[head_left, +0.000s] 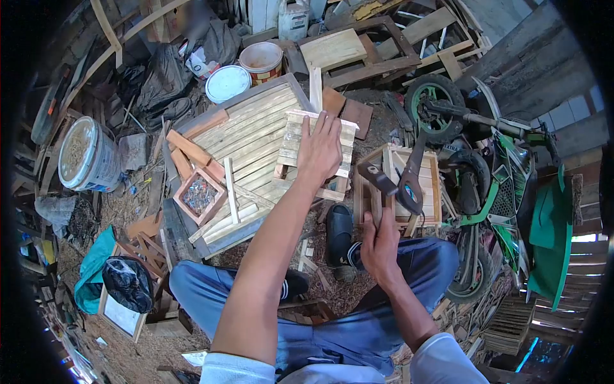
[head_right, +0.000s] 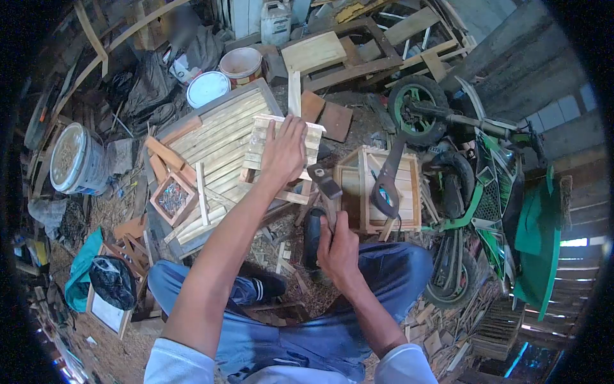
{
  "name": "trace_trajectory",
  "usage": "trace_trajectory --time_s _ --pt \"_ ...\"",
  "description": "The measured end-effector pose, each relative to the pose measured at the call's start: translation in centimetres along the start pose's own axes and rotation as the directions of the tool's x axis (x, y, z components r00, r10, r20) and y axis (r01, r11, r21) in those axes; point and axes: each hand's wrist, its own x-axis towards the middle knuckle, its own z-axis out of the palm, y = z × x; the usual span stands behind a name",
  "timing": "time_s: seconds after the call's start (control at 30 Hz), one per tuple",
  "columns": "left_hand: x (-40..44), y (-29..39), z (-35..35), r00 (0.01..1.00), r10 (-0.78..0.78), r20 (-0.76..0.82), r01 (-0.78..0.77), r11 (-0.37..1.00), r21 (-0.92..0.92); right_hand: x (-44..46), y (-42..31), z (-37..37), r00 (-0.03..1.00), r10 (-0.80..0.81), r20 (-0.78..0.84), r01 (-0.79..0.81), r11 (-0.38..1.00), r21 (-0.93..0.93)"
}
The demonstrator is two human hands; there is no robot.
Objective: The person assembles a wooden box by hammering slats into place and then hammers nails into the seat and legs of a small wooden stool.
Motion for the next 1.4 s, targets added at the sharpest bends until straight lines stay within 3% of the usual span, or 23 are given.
trace_trajectory --time_s 0.03,0.13,0.27,0.37,0.47,0.5,0.73,0.77,0.9,1.0,1.13,1.17,1.3,1.4 --pt "0.0 0.0 -0.1 1.000 -0.001 0.008 0.001 1.000 0.006 -0.1 0.2 0.1 1.000 -0.007 -0.011 0.007 1.000 0.016" --pt "-0.1 0.2 -0.2 1.000 0.000 0.019 -0.001 1.000 0.016 0.2 2.4 1.6 0.963 0.204 0.178 -0.172 0.969 -0.176" --pt "0.2 0.0 -0.1 1.000 -0.006 0.025 0.006 1.000 0.004 0.3 1.7 0.8 0.961 0.225 0.159 -0.220 0.974 -0.053" --pt "0.1 -0.1 0.3 0.999 -0.012 0.031 0.012 1.000 -0.003 -0.3 0.9 0.2 0.983 0.172 0.060 -0.173 0.985 0.012" --pt "0.1 -0.1 0.3 1.000 -0.011 0.027 0.010 1.000 0.006 -0.4 1.9 1.1 0.977 0.200 0.080 -0.201 0.980 0.002" --pt "0.1 -0.1 0.4 1.000 -0.010 0.025 0.010 1.000 0.006 0.1 2.5 1.7 0.970 0.197 0.145 -0.175 0.973 -0.150" --pt "-0.3 0.0 0.0 1.000 -0.001 0.011 0.001 1.000 0.014 -0.2 3.1 1.9 0.964 0.219 0.152 -0.204 0.973 -0.106" --pt "-0.3 0.1 0.1 1.000 -0.003 0.008 0.003 1.000 0.016 0.0 4.1 2.2 0.973 0.159 0.169 -0.128 0.975 -0.179" --pt "0.0 -0.2 0.2 1.000 0.007 -0.011 -0.006 1.000 0.007 -0.1 2.1 0.6 0.975 0.189 0.113 -0.191 0.982 0.004" --pt "0.0 -0.1 0.3 1.000 0.006 -0.009 -0.006 1.000 -0.007 -0.5 2.2 1.3 0.978 0.191 0.086 -0.195 0.980 0.044" --pt "0.4 -0.3 0.6 0.999 0.011 -0.043 -0.010 1.000 0.023 0.4 3.1 1.7 0.972 0.188 0.144 -0.172 0.978 -0.115" --pt "0.1 -0.3 0.7 1.000 0.007 -0.027 -0.007 1.000 0.019 0.1 3.0 1.4 0.962 0.236 0.140 -0.230 0.971 -0.060" --pt "-0.4 0.2 0.2 1.000 -0.012 0.018 0.012 1.000 -0.008 0.4 4.2 2.1 0.973 0.160 0.166 -0.127 0.973 -0.194" --pt "0.0 -0.1 0.3 1.000 -0.007 -0.019 0.008 1.000 0.006 0.1 3.7 1.2 0.981 0.162 0.103 -0.150 0.982 -0.113"
